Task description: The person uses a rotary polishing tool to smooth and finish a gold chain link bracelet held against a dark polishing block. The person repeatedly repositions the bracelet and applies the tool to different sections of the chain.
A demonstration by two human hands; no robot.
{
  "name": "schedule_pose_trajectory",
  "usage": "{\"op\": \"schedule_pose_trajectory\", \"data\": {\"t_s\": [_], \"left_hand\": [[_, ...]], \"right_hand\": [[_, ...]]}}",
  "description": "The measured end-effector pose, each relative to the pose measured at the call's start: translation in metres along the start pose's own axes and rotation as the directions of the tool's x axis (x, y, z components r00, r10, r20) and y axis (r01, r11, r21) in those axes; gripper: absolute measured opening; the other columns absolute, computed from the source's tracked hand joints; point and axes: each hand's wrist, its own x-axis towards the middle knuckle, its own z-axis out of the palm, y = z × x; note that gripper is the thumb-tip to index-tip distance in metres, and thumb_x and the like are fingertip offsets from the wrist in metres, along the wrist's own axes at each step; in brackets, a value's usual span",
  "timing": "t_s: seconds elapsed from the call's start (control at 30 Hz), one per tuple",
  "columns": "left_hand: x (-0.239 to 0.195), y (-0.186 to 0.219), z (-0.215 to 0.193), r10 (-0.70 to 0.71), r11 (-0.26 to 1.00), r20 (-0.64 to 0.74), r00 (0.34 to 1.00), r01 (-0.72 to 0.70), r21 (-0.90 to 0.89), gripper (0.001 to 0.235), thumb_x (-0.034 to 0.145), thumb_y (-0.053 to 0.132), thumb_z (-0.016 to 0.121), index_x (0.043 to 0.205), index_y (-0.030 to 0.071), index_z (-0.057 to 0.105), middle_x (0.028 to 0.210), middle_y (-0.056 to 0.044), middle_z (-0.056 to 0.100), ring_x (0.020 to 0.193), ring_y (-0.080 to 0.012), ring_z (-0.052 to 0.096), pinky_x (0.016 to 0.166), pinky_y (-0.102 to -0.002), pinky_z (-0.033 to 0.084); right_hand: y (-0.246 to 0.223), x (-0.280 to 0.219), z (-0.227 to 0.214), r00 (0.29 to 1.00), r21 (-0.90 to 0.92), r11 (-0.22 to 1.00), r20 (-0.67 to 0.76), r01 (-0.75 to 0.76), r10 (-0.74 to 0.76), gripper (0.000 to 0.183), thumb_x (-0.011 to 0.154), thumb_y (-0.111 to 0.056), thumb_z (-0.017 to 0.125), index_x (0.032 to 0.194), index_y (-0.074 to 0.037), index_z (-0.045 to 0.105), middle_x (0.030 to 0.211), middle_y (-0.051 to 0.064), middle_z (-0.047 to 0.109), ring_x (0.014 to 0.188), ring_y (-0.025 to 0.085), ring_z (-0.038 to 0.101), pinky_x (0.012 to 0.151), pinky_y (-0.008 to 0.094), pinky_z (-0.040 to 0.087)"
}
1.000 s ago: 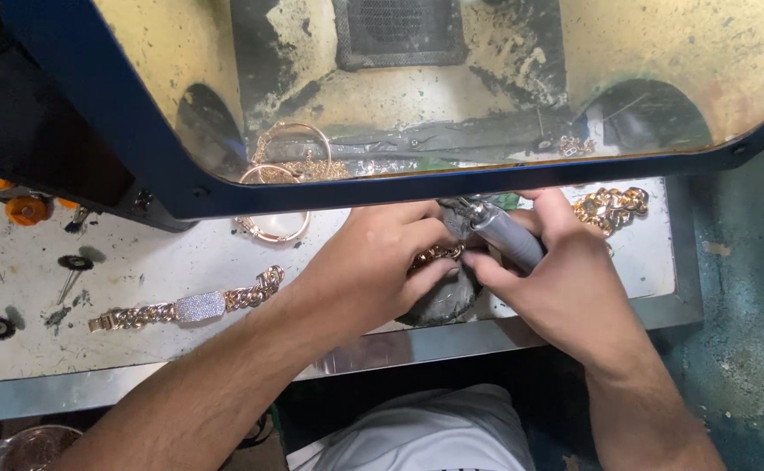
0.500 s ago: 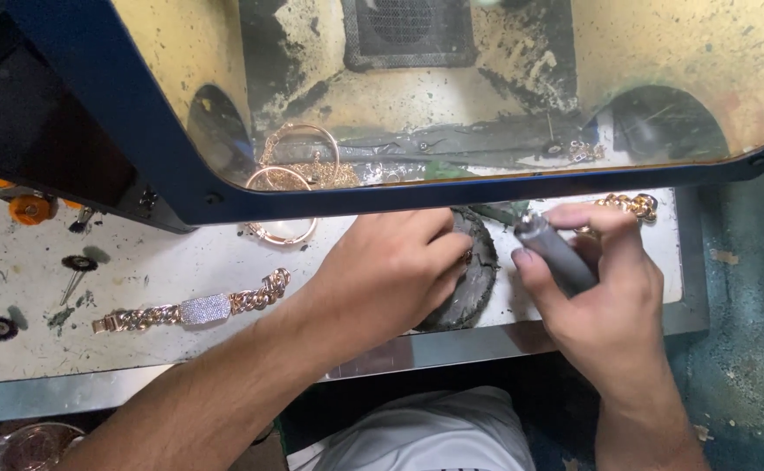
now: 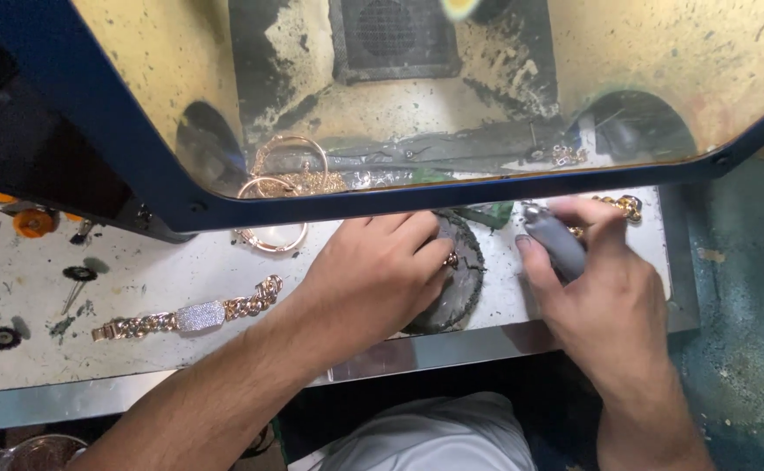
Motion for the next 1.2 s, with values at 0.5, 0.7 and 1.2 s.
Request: {"op": "schedule_pose_trajectory", "data": {"t_s": [0.5,0.7,1.2], "left_hand": [[0.005,-0.008,-0.011,-0.063,0.933,0.133,0.989,0.105,-0.345,0.015,0.088,0.014,0.073,0.091,0.006,0.061,0.089,-0.010,0.066,0.074,-0.0351,0.064,0.049,-0.047,0.044],[0.003,-0.010,-0.010,-0.003,0.933,0.047,0.999,0.019,-0.360,0.013,0.095,0.012,0.068,0.084,0.009,0.061,0.082,-0.008,0.054,0.065,-0.0324,0.057,0.047,-0.046,0.037],[0.009,-0.005,-0.014,-0.020,0.955,-0.038,0.999,0.007,-0.296,0.025,0.092,-0.003,0.059,0.071,0.004,0.048,0.075,-0.011,0.051,0.068,-0.0380,0.053,0.062,-0.049,0.042]], "right_hand": [[-0.081,0.029,-0.029,0.812,0.168,0.909,0.531,-0.382,0.243,0.099,0.079,-0.020,0.074,0.165,-0.045,0.031,0.090,-0.004,0.083,0.084,0.016,0.076,0.085,0.024,0.052],[-0.067,0.026,-0.018,0.867,0.148,0.941,0.452,-0.305,0.210,0.090,0.077,-0.027,0.075,0.160,-0.038,0.041,0.092,0.001,0.078,0.085,0.022,0.074,0.083,0.029,0.051],[0.019,-0.032,0.017,0.887,0.092,0.898,-0.226,0.430,-0.402,0.027,0.099,-0.015,0.067,0.118,0.005,0.069,0.120,0.016,0.074,0.110,0.032,0.071,0.105,0.041,0.054]]}}
